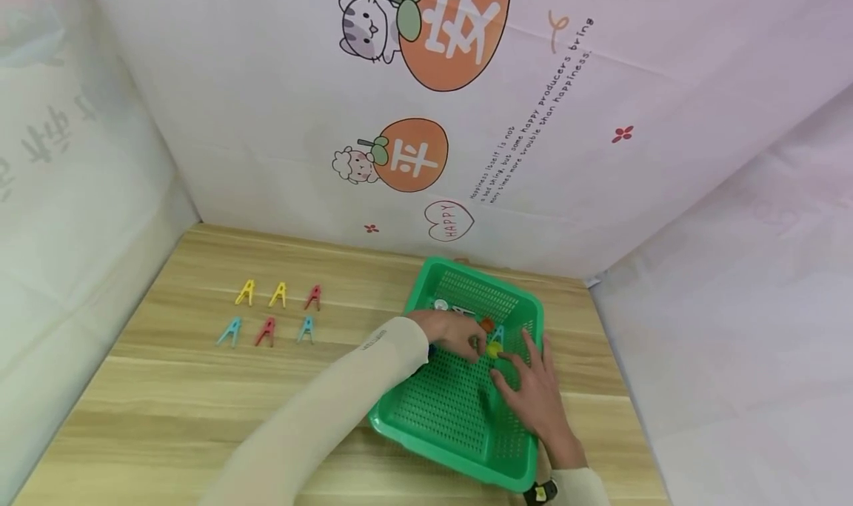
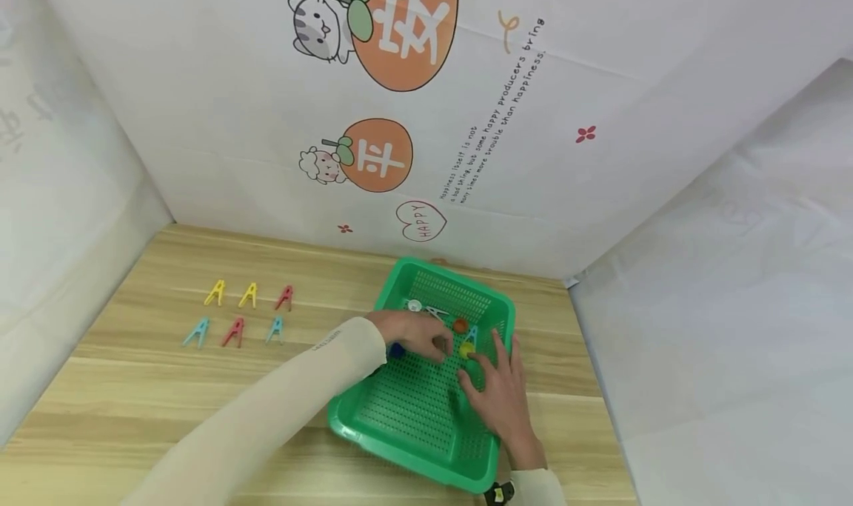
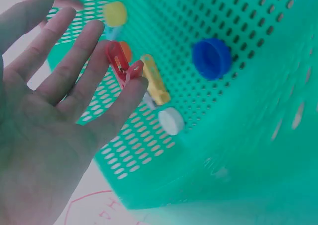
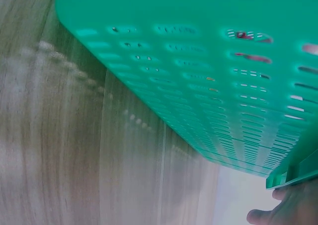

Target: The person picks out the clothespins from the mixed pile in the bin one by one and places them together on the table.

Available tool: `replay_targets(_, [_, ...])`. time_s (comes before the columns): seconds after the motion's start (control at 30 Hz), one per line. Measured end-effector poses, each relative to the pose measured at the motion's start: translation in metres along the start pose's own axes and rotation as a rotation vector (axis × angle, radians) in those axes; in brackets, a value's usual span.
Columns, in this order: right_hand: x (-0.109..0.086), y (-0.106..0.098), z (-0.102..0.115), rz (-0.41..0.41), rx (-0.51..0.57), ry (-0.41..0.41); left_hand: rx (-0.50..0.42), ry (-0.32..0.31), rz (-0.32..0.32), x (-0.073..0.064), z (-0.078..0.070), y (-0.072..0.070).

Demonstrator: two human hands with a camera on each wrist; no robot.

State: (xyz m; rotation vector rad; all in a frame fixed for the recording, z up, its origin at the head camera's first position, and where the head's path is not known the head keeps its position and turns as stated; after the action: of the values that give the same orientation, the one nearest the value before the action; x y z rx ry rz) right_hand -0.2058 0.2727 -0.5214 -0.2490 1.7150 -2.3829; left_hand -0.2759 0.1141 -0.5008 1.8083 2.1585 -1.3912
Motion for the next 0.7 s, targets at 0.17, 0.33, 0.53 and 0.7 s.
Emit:
replay_targets(0.17, [0.0, 0.001, -0.001, 0.005, -0.005, 0.006, 0.036, 0.077, -0.077, -0.016, -0.013, 0.002])
replay_targets(0.33, [0.0, -0.001, 0.001, -0.009, -0.002, -0.006, 0.074, 0.107, -0.173, -0.029, -0.019, 0.008])
replay_targets(0.53, [-0.002, -0.003, 0.003, -0.034, -0.003, -0.018, 0.197, 0.11, -0.28, -0.048, -0.027, 0.016])
replay_targets(0.7, [-0.002, -0.005, 0.004, -0.055, -0.013, -0.035, 0.234, 0.097, -0.357, -0.063, -0.028, 0.022])
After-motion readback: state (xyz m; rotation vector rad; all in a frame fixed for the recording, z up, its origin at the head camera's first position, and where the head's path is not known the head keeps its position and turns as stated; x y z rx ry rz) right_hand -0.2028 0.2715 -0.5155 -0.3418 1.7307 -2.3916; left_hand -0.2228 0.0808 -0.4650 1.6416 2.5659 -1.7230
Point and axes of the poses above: each hand's wrist, its own x-axis towards the middle knuckle, its own y-axis out of the palm, z = x × y, the point moved 8 cm from there along x, towards the middle knuckle, and after that the axes turned 12 degrees about z, right-handed, at the moved point
